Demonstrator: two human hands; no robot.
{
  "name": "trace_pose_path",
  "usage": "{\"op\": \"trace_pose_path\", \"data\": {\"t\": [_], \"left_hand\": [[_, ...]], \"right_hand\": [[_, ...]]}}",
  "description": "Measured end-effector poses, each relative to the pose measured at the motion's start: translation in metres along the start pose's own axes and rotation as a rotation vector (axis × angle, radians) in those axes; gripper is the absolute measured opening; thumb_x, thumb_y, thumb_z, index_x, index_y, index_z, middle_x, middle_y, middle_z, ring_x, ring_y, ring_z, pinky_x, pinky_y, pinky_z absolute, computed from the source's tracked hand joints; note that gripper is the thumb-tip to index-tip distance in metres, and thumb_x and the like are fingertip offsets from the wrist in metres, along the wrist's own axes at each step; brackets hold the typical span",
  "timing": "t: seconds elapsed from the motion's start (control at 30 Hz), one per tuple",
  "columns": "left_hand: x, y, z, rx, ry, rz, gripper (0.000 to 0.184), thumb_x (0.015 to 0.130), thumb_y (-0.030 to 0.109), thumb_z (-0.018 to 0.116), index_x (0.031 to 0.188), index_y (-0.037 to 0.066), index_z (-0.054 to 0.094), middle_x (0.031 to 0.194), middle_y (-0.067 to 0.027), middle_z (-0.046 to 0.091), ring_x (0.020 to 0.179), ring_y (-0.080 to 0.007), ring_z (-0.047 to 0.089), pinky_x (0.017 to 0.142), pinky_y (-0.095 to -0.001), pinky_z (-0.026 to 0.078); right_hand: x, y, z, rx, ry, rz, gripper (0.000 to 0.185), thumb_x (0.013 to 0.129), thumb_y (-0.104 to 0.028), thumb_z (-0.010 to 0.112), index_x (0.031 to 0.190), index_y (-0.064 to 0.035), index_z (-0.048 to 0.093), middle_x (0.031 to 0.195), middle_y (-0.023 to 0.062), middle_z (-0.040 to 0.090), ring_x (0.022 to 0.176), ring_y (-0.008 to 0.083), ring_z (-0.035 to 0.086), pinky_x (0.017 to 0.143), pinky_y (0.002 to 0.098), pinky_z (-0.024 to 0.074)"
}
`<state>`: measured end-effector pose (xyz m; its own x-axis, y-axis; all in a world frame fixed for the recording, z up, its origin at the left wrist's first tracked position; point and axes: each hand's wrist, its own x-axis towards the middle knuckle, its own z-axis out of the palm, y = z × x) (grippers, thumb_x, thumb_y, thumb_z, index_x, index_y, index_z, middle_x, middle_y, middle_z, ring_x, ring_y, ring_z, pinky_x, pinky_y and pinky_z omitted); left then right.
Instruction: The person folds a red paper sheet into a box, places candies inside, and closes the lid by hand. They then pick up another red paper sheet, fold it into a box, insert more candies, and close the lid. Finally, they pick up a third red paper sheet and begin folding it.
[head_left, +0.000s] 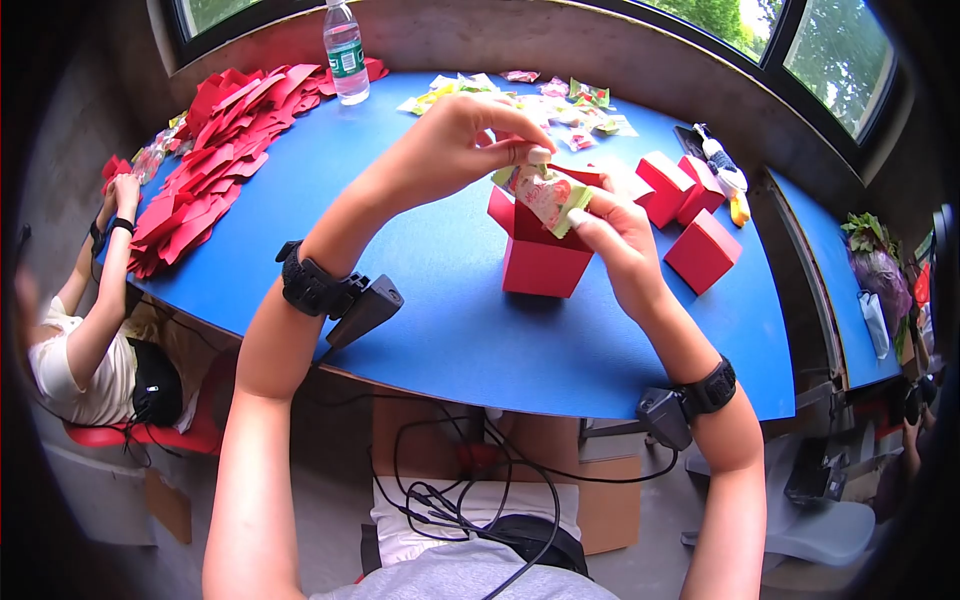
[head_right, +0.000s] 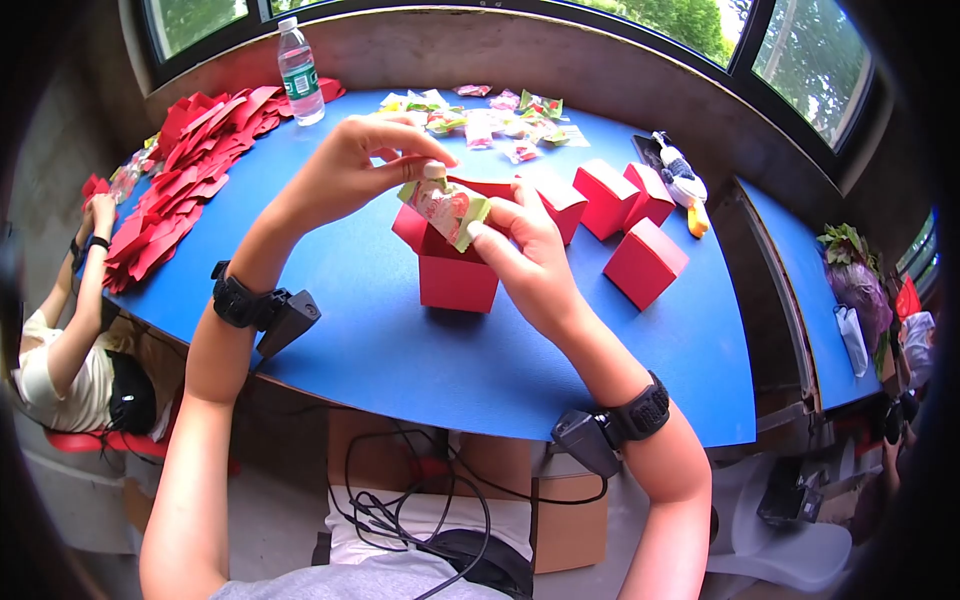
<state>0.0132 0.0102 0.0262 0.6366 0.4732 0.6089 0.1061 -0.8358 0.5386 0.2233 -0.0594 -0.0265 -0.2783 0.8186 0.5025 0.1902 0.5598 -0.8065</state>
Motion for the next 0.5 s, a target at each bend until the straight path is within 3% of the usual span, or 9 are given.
{"op": "trace_pose_path", "data": {"t": [0.03, 0.17, 0.33, 0.5], "left_hand": [[0.000, 0.002, 0.001, 0.002, 0.016, -0.056, 0.014, 0.087, 0.010, 0.063, 0.097, 0.003, 0.069, 0.088, -0.0022, 0.066, 0.079, -0.0062, 0.058, 0.069, -0.0222, 0.048], [0.000, -0.001, 0.007, -0.089, 0.078, -0.195, 0.015, 0.089, 0.011, 0.061, 0.099, -0.001, 0.066, 0.091, -0.0026, 0.065, 0.083, -0.0064, 0.059, 0.073, -0.0228, 0.050], [0.001, -0.012, 0.015, -0.191, 0.132, -0.206, 0.018, 0.090, 0.013, 0.061, 0.099, -0.002, 0.065, 0.088, -0.0025, 0.065, 0.082, -0.0054, 0.059, 0.072, -0.0218, 0.051], [0.002, -0.014, 0.013, -0.129, 0.190, -0.226, 0.021, 0.089, 0.017, 0.063, 0.098, -0.002, 0.066, 0.088, -0.0027, 0.065, 0.078, -0.0048, 0.059, 0.069, -0.0207, 0.050]], "right_hand": [[0.000, 0.003, 0.000, -0.084, 0.006, -0.047, 0.024, 0.081, -0.016, 0.056, 0.098, -0.0025, 0.066, 0.104, 0.0158, 0.059, 0.117, 0.0282, 0.039, 0.109, 0.0464, 0.0171], [0.001, -0.002, 0.000, -0.005, -0.039, 0.028, 0.022, 0.081, -0.015, 0.057, 0.096, -0.0021, 0.067, 0.100, 0.0138, 0.061, 0.118, 0.0270, 0.036, 0.109, 0.0452, 0.0169], [0.002, 0.000, 0.002, 0.140, 0.000, 0.051, 0.020, 0.082, -0.015, 0.058, 0.092, -0.0017, 0.069, 0.090, 0.0103, 0.064, 0.115, 0.0260, 0.034, 0.105, 0.0432, 0.0221], [0.002, 0.002, 0.000, 0.142, -0.018, 0.115, 0.021, 0.083, -0.016, 0.057, 0.093, -0.0012, 0.069, 0.094, 0.0102, 0.063, 0.114, 0.0218, 0.034, 0.101, 0.0408, 0.0276]]}}
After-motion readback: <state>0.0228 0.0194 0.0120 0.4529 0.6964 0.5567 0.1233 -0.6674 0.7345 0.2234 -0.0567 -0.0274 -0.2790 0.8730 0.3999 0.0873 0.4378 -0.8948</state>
